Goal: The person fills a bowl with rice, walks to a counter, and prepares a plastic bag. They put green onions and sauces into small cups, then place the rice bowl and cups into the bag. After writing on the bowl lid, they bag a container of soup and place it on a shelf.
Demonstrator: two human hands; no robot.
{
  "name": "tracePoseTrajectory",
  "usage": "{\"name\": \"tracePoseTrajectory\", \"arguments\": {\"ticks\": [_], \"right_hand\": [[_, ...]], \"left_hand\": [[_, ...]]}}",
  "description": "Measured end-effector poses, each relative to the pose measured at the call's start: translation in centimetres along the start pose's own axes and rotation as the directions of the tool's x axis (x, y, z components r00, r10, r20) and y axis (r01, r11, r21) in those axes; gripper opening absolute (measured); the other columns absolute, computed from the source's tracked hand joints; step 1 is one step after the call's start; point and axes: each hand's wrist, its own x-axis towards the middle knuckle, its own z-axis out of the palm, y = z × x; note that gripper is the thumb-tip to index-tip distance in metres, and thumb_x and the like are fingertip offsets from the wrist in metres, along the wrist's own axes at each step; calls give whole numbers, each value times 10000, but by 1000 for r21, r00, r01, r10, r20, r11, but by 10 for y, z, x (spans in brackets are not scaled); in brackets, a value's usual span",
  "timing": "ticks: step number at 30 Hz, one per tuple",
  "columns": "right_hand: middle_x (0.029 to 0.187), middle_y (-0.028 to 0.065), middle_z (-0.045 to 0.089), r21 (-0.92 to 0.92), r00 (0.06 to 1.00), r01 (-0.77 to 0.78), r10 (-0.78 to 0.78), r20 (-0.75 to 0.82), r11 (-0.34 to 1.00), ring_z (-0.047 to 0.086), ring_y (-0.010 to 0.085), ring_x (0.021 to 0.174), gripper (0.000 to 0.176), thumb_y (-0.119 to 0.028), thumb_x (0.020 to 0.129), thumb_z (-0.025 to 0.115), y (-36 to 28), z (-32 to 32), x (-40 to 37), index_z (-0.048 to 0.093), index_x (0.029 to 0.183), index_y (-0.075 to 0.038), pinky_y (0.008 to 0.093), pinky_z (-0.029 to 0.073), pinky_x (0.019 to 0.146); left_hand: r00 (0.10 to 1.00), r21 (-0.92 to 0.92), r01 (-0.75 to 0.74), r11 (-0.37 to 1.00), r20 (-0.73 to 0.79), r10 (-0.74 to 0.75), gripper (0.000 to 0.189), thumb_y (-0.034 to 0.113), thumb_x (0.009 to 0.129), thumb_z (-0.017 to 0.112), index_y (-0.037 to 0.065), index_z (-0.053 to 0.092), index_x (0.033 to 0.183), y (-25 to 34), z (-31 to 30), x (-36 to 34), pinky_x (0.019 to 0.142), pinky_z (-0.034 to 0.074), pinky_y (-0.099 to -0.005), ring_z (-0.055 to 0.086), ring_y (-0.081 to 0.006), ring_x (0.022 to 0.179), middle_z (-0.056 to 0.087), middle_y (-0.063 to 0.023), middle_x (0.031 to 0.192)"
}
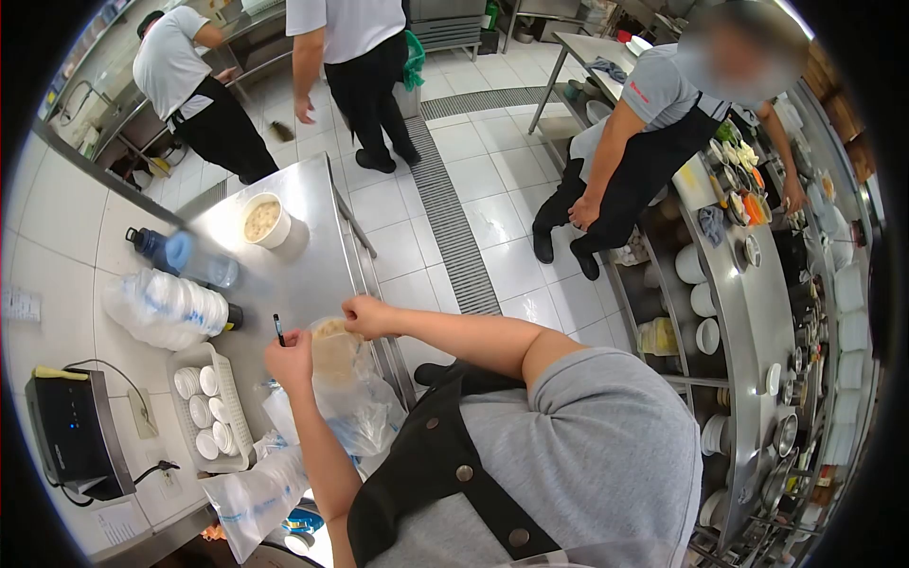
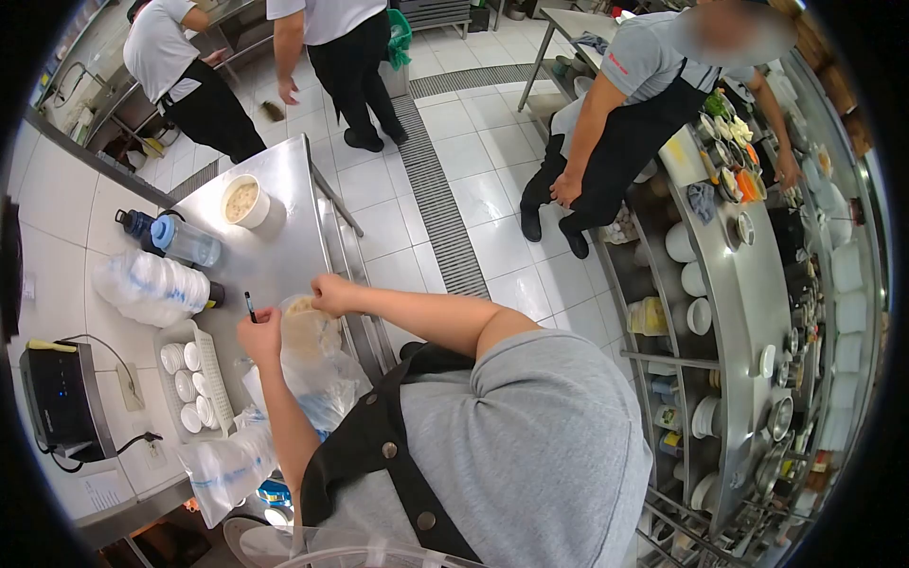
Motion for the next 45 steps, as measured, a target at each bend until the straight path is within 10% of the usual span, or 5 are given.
{"name": "tracePoseTrajectory", "arguments": {"ticks": [24,34,37,39,45], "right_hand": [[694,158,610,-159,984,157,-140,112,975,579,217,621,193,-164,868,634,-1,7,19,593,855,25,381,496,608],[1375,103,474,309,957,-9,-82,278,951,477,187,1268,470,-154,979,611,-16,11,-1,389,1384,-65,353,431,1029],[1287,100,542,567,910,192,-361,204,801,537,196,1202,373,-139,971,608,45,12,12,464,1305,-55,351,467,988],[1110,87,620,507,977,-3,-106,186,862,616,189,1026,254,-95,944,594,56,6,22,558,1186,-26,352,543,875],[1028,105,636,357,981,-192,174,82,914,659,200,982,188,-85,941,540,37,7,27,583,1079,34,406,612,822]], "left_hand": [[991,-62,-137,989,-10,137,170,111,845,624,29,722,958,3,7,12,722,508,-491,672,-415,848,680,-249,848],[911,78,-409,909,96,401,165,86,795,626,27,685,937,65,44,-29,785,539,-452,653,-332,945,664,-163,958],[845,-112,-535,837,-85,528,165,77,774,679,37,650,931,56,41,-59,781,534,-430,635,-300,946,636,-117,1000],[756,-182,-647,741,-278,592,192,50,762,712,43,621,930,40,35,-84,769,527,-413,624,-297,911,615,-97,988],[915,-444,30,895,-349,-203,497,118,742,780,57,515,1158,-32,45,-109,781,515,-395,602,-279,1007,561,-129,1106]]}}
